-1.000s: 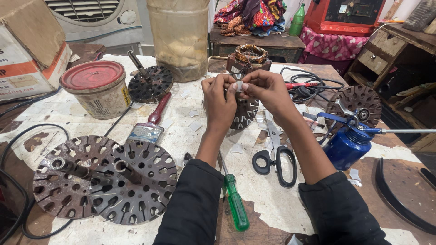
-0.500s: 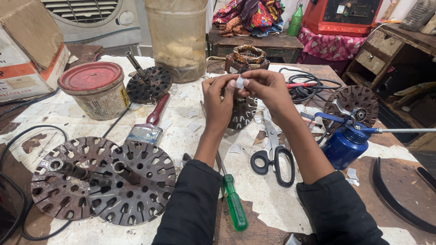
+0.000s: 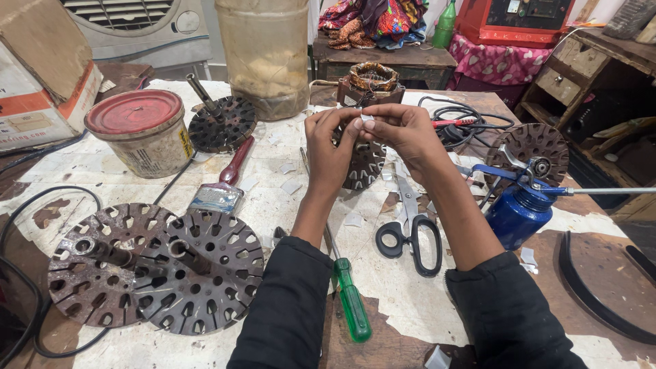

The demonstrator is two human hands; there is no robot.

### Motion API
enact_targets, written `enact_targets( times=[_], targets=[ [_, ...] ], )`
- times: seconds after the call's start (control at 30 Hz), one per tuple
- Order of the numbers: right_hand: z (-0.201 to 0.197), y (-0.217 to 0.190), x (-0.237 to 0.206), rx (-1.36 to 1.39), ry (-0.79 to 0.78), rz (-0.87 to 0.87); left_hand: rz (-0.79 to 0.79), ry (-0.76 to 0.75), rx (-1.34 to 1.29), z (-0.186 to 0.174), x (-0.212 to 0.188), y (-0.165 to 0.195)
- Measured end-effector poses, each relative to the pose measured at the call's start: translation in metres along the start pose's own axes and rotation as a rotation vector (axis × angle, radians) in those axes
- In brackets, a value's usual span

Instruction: The person sits at a cluttered workbench and fits small components onto circular slotted metal discs, pressing and positioning each piece by hand and turning the discs to reach different spots. Several discs are handled one at a time across the work surface.

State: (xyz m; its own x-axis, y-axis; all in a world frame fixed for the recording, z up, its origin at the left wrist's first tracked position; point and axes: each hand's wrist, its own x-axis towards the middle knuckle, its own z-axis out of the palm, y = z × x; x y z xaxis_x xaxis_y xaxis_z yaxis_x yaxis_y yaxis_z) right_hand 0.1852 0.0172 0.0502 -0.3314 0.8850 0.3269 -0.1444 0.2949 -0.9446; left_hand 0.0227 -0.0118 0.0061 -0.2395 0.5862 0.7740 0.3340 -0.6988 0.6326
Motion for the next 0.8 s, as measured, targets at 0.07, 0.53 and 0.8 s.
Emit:
enact_targets(
  times=[0.07,0.53,0.8],
  targets=[
    [0.0,-0.001,-0.001,-0.036,0.009,0.004,0.025,0.002,0.02,0.0,0.0,0.0],
    [-0.004,0.005,0.002,-0.218,-0.029,-0.036,0.045,0.022,0.042,0.006,0.0,-0.016],
    [-0.006,0.015,0.006,-0.318,-0.015,-0.044,0.041,0.009,0.041,0.007,0.001,-0.019]
  ],
)
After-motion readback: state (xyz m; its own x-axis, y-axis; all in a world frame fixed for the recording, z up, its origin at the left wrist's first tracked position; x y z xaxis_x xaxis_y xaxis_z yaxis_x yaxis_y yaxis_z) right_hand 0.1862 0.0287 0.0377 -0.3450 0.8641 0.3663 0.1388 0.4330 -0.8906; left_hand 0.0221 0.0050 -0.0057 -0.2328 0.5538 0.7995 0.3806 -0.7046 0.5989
